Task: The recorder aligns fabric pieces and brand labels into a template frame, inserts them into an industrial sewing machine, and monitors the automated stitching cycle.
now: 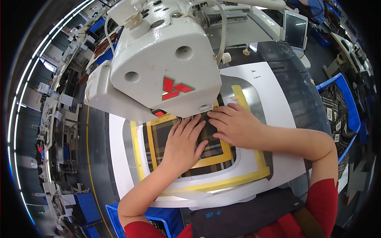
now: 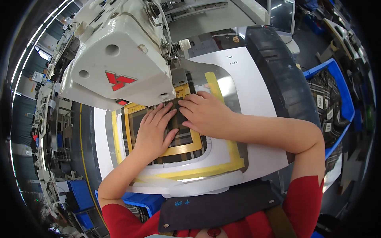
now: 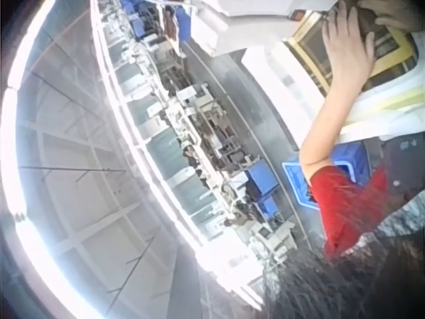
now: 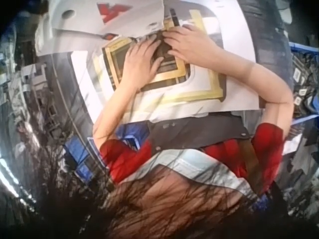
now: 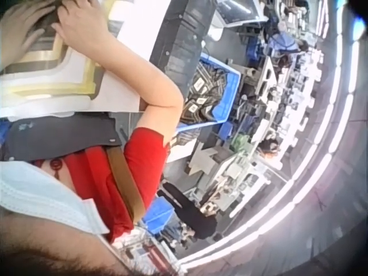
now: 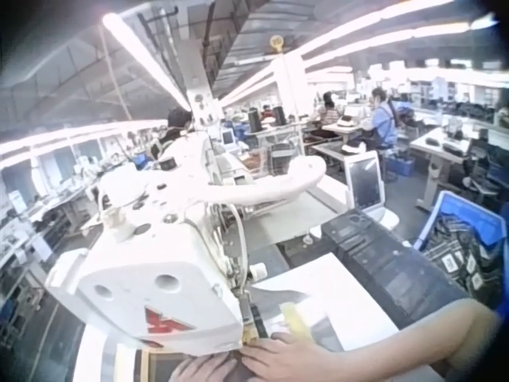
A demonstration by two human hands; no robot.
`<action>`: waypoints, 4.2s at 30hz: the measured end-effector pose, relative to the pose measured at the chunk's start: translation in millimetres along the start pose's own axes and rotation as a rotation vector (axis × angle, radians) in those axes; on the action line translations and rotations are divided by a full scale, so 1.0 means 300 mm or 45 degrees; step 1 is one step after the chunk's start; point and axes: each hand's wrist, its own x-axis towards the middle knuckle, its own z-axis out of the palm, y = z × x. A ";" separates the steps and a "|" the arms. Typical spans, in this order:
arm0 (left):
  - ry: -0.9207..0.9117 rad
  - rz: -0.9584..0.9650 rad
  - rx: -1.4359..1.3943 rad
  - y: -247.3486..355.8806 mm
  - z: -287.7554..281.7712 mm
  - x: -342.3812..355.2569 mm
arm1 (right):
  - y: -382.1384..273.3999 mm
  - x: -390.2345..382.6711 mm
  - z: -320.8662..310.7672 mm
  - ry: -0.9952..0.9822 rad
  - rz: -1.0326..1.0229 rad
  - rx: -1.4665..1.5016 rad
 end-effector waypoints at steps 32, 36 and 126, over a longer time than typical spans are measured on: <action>-0.099 0.135 -0.312 -0.015 -0.020 0.013 | -0.048 -0.132 -0.032 0.144 0.001 0.411; -0.075 0.126 -0.349 -0.017 -0.022 0.002 | -0.091 -0.121 -0.012 0.118 -0.168 0.300; 0.090 0.344 -0.256 0.006 -0.196 -0.353 | -0.037 0.135 -0.057 0.070 0.149 0.281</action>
